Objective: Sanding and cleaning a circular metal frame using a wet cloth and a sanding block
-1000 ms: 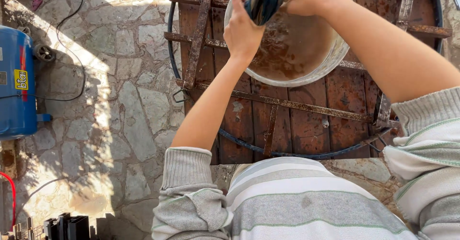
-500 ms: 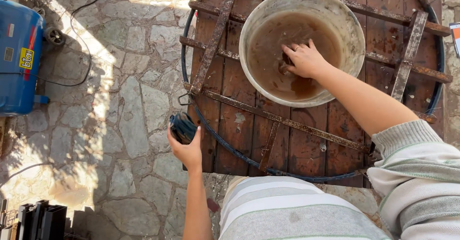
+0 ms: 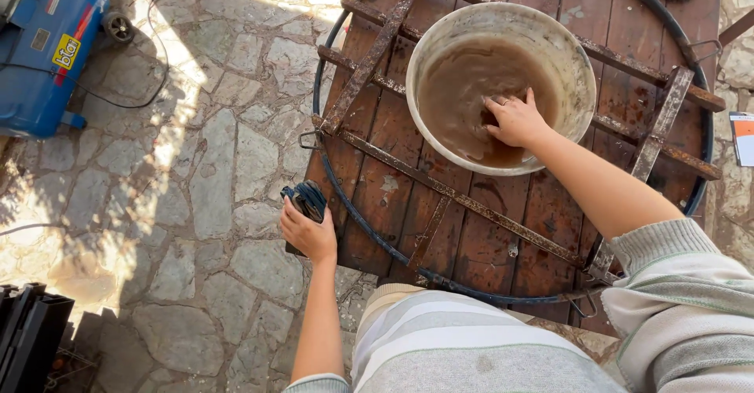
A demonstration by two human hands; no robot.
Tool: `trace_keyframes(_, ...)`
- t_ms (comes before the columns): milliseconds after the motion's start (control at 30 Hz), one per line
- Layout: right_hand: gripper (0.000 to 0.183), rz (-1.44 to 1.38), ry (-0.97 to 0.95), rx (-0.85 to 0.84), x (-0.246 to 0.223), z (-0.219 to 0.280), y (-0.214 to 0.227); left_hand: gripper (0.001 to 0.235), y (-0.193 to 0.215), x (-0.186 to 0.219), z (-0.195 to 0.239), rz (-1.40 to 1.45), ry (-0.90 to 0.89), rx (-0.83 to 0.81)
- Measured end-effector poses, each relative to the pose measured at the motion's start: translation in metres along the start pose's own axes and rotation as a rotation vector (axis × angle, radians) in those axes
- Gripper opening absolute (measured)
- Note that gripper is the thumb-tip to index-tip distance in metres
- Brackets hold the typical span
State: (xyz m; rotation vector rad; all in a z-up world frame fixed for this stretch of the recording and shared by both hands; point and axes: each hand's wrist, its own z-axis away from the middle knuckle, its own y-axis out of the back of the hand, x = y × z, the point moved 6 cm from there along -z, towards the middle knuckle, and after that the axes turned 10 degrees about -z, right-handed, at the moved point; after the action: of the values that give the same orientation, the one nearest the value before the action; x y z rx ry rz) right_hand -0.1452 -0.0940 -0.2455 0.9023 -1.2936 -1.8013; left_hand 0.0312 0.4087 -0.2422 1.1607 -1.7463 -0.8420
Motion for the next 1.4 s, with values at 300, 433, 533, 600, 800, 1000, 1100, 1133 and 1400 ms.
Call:
trace_keyframes(300, 0.047, 0.497, 0.392, 0.285, -0.041, 0.024, 0.018, 0.111, 0.005, 0.010, 0.014, -0.050, -0.111, 0.134)
trace_keyframes(433, 0.049, 0.409, 0.338, 0.425, -0.020, 0.010, 0.053, 0.108, 0.011, 0.014, 0.013, -0.053, -0.095, 0.136)
trace_keyframes(533, 0.043, 0.248, 0.249, 0.317, -0.008, 0.009, 0.081, 0.108, 0.015, 0.016, 0.014, -0.051, -0.114, 0.123)
trace_keyframes(600, 0.042, -0.323, -0.053, 0.322, 0.017, -0.001, 0.105, 0.110, 0.014, 0.016, 0.014, -0.048, -0.123, 0.131)
trace_keyframes(800, 0.042, -1.028, -0.119, 0.578, 0.069, 0.032, 0.162, 0.110, 0.014, 0.016, 0.014, -0.061, -0.119, 0.142)
trace_keyframes(1000, 0.016, -0.637, -0.092, 0.630, 0.070, 0.029, 0.116, 0.113, 0.003, 0.012, 0.016, -0.079, -0.134, 0.136)
trace_keyframes(1100, 0.025, -0.740, -0.066, 0.717, 0.023, 0.054, 0.141, 0.110, 0.006, 0.013, 0.015, -0.059, -0.138, 0.118)
trace_keyframes(1133, 0.025, -0.744, -0.066, 0.709, 0.011, 0.058, 0.152, 0.110, 0.006, 0.012, 0.016, -0.067, -0.136, 0.114)
trace_keyframes(1400, 0.027, -0.468, -0.069, 0.319, 0.008, 0.049, 0.102, 0.111, 0.001, 0.010, 0.015, -0.055, -0.140, 0.107)
